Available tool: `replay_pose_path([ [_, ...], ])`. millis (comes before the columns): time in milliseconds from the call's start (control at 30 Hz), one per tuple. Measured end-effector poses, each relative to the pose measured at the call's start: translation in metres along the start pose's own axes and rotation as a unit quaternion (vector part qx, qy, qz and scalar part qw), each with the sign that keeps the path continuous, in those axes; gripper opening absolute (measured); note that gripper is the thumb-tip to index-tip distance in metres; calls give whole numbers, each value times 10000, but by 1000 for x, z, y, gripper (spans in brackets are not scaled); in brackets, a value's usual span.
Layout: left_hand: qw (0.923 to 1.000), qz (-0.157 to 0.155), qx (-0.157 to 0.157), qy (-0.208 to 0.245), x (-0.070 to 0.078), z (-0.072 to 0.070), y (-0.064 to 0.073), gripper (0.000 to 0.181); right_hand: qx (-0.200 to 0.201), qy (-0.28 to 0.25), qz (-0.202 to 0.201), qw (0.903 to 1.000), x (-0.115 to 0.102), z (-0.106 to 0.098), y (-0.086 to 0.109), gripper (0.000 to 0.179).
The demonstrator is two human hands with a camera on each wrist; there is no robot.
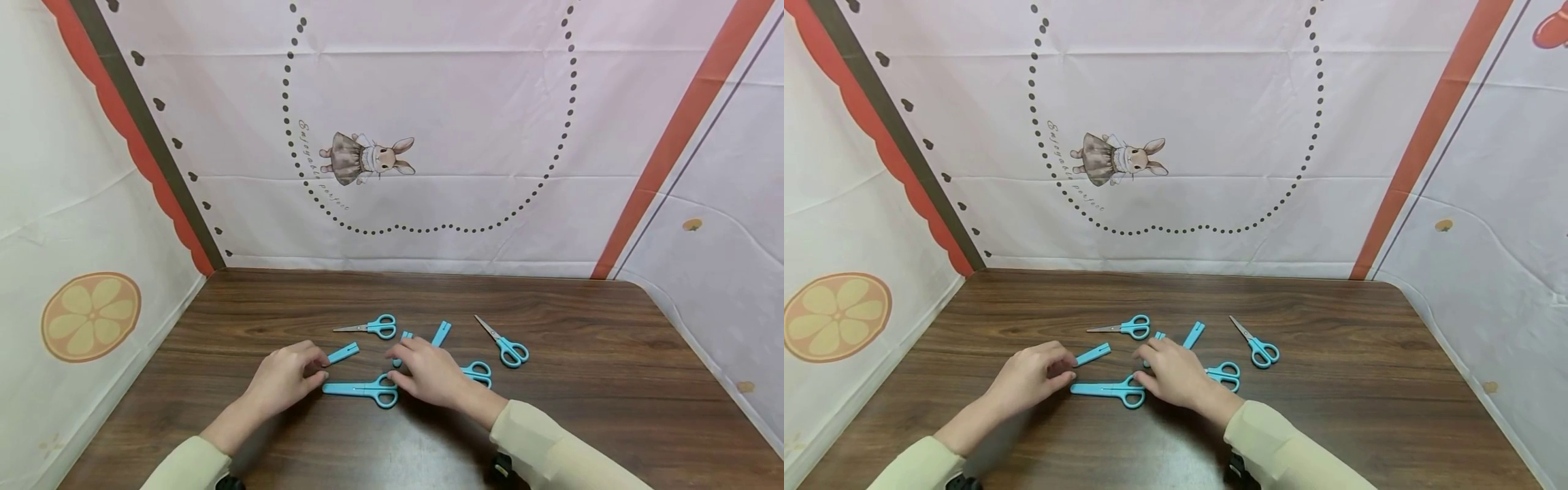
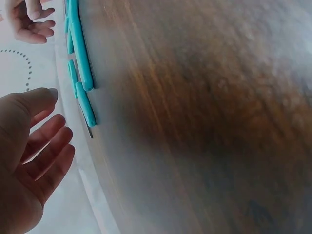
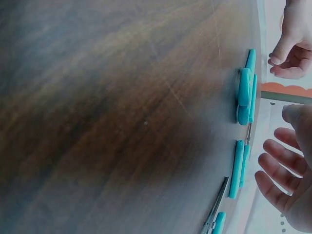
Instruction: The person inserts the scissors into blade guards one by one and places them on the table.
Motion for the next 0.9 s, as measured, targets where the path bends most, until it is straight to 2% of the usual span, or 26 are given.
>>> replay_pose_path([
  [233, 9998, -113, 38, 173, -3, 1, -2, 17, 131, -80, 160, 9998, 3, -3, -5, 28],
  [533, 9983, -443, 6, 390, -10, 4, -3, 25, 216, -370, 514, 9978, 8, -5, -13, 35],
  [900, 9961, -637, 53, 615, -17, 6, -6, 26, 210, -318, 937, 9949, 17, -2, -25, 43],
])
Point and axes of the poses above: each hand's wrist, its own y-axis away from the middle knuckle, its own z-axis out of the palm, x = y × z, the point moved 7 cm from there along -y, towards the middle knuckle, and after that the axes turned 1 degree about x, right-handed, at the moved point
